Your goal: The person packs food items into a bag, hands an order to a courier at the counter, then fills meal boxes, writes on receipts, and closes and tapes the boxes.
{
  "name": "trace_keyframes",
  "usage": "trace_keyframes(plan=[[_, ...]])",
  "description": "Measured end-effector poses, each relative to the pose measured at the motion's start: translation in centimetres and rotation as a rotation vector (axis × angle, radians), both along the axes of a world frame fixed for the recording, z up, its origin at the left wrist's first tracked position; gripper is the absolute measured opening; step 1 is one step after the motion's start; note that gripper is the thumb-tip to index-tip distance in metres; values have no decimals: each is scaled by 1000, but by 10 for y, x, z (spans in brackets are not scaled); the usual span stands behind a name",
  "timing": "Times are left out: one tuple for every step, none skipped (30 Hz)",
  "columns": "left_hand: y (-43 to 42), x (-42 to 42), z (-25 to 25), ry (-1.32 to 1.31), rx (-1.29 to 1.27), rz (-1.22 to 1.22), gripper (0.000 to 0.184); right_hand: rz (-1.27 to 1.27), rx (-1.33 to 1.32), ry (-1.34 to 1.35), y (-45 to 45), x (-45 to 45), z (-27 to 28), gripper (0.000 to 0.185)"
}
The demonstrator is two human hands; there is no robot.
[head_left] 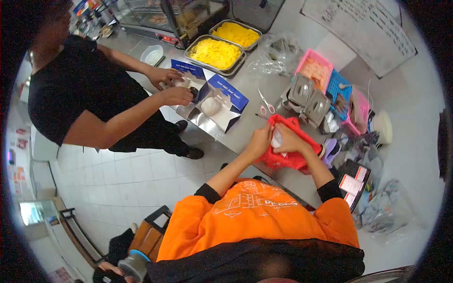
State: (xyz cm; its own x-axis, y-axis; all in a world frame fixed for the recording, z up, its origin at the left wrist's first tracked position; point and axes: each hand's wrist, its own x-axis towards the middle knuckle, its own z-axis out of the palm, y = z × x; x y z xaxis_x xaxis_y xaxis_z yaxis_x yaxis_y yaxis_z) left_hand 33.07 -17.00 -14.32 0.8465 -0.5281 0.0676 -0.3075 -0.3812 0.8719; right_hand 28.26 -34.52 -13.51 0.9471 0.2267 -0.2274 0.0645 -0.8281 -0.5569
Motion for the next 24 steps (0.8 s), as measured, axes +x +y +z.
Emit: trace_keyframes(plan=[[-1,-2,-1,3,-21,-12,27,31,-97,21,2,-1,-8,97],[1,-2,10,11,-51,10,27,60,-192,41,4,1,-8,95],[6,-4,19,25,-76,29,26,38,-242,75,4,5,-8,93],[12,-7,26,45,-92,44,26,13,-284,116,10,6,-6,91],[15,-9,23,42,-89,59,26,-12,-322,153,16,6,-6,89],[17,-8,19,35,-85,74,26,-16,-409,98,21,5,-3,82],[19,-7,15,25,-81,86,27,11,-413,84,23,6,-4,82],[20,-7,11,31,-81,98,27,35,-418,71,24,6,-4,82],[20,-7,6,37,-83,107,27,56,-423,59,24,6,-5,82],[19,-7,3,43,-83,112,28,66,-413,88,23,7,-6,82],[20,-8,1,38,-93,102,28,73,-399,120,25,6,-7,82],[21,-7,-3,34,-101,87,29,76,-384,153,26,5,-10,82],[22,-7,1,28,-110,68,30,93,-453,119,30,4,-12,81],[24,-9,5,-1,-118,76,30,103,-525,86,34,4,-15,80],[25,-13,8,-28,-127,75,30,105,-597,59,37,1,-18,79],[27,-20,11,-46,-137,62,31,75,-578,-63,36,-3,-27,77],[27,-22,9,10,-104,48,31,36,-563,-181,32,-4,-36,75],[28,-20,6,67,-69,27,32,-8,-555,-295,28,-10,-46,73],[30,-17,6,56,-68,14,33,-26,-510,-350,26,-22,-45,70],[31,-11,11,39,-74,4,33,-40,-473,-414,24,-29,-33,67],[34,-5,31,10,32,13,38,-47,-439,-484,17,-37,-18,64],[36,3,27,-20,-8,40,44,-139,-353,-460,5,-48,4,64],[36,14,9,71,7,72,50,-228,-264,-444,-11,-61,29,64],[43,26,-9,149,-79,57,54,-312,-173,-432,-26,-74,46,64]])
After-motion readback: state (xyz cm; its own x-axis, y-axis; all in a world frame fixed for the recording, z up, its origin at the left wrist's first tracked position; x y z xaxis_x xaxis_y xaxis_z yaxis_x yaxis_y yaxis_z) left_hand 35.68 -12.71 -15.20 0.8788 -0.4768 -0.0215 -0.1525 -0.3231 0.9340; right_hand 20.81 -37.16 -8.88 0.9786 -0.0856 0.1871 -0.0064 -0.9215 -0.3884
